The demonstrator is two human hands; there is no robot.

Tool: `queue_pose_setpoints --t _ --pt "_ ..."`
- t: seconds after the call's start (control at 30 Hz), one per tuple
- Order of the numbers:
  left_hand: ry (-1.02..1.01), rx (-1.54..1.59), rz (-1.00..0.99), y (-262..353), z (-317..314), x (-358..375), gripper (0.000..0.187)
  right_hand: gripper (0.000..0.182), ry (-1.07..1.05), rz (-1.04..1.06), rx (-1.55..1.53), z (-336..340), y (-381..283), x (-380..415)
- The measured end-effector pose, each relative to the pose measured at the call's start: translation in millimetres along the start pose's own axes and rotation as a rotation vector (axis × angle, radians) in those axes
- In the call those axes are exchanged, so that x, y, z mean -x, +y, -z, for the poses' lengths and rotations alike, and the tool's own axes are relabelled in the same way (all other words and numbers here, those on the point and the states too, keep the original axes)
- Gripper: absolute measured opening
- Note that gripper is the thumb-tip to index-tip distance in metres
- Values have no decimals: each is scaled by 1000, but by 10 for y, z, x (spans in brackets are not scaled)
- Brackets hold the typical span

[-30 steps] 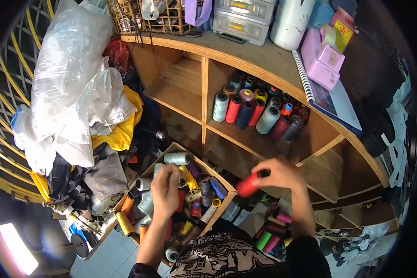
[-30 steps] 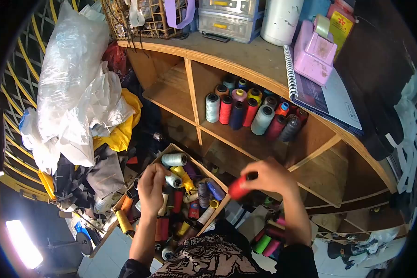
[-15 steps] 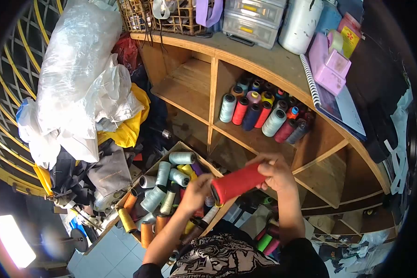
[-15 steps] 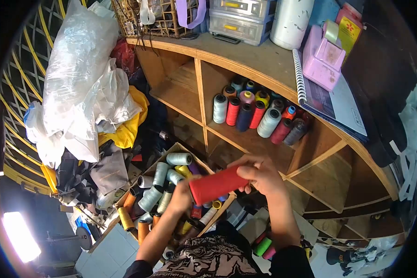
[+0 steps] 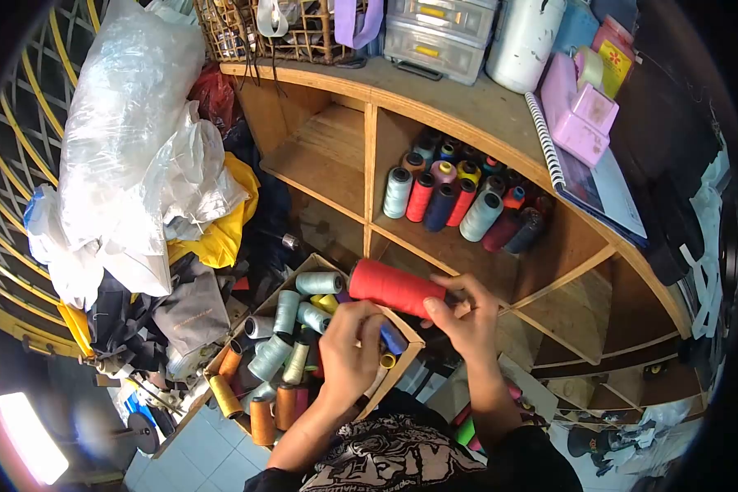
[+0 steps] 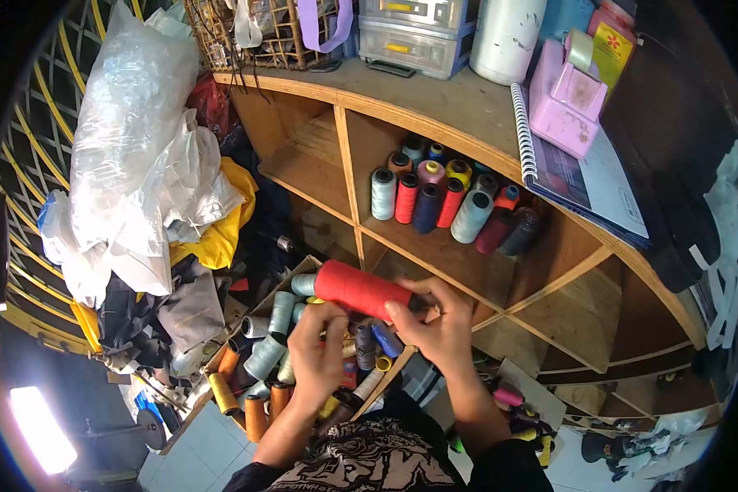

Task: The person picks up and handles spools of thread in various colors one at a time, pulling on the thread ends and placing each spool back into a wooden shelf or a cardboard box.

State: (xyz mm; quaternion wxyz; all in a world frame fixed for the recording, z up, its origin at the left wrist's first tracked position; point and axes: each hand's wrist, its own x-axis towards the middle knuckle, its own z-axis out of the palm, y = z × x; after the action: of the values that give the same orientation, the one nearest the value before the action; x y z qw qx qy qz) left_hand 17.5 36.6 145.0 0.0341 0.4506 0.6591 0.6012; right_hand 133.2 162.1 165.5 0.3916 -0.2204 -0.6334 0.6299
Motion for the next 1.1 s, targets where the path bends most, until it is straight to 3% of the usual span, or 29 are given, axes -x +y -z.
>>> queue_pose_setpoints --t 0.03,0.07,0.1,0.17,0.33,0.4,0.53,0.6,0.83,0.97,1.03,1.07,1.1 --pt "43 201 267 -9 9 14 9 27 3 1 -1 -40 31 17" --pt "62 359 396 3 31 28 14 27 14 43 -27 -74 81 37" --pt "66 356 398 16 43 28 14 27 21 83 -55 -116 116 58" --pt "150 651 527 30 51 24 15 28 16 99 -63 -214 129 105" --pt "231 785 531 -89 50 50 19 28 0 -18 -237 -283 213 189" --pt "202 954 437 -168 38 33 30 27 3 -49 -324 -292 201 193" --pt "189 1000 362 -135 29 -17 43 25 -110 -118 -444 -262 149 193" --pt "18 1132 281 -169 83 2 47 25 -166 -175 -532 -247 150 200" --pt "-52 971 215 -345 95 48 37 28 -168 -346 -753 -200 233 194" --pt "-27 897 451 -575 36 168 28 31 -96 -406 -780 -75 327 198" --pt "-58 583 530 -501 -8 179 24 31 59 -351 -584 72 307 175" --pt "-173 455 516 -666 17 301 31 31 157 -294 -380 153 255 149" --pt "-180 462 514 -814 38 430 31 31 252 -234 -175 245 198 114"
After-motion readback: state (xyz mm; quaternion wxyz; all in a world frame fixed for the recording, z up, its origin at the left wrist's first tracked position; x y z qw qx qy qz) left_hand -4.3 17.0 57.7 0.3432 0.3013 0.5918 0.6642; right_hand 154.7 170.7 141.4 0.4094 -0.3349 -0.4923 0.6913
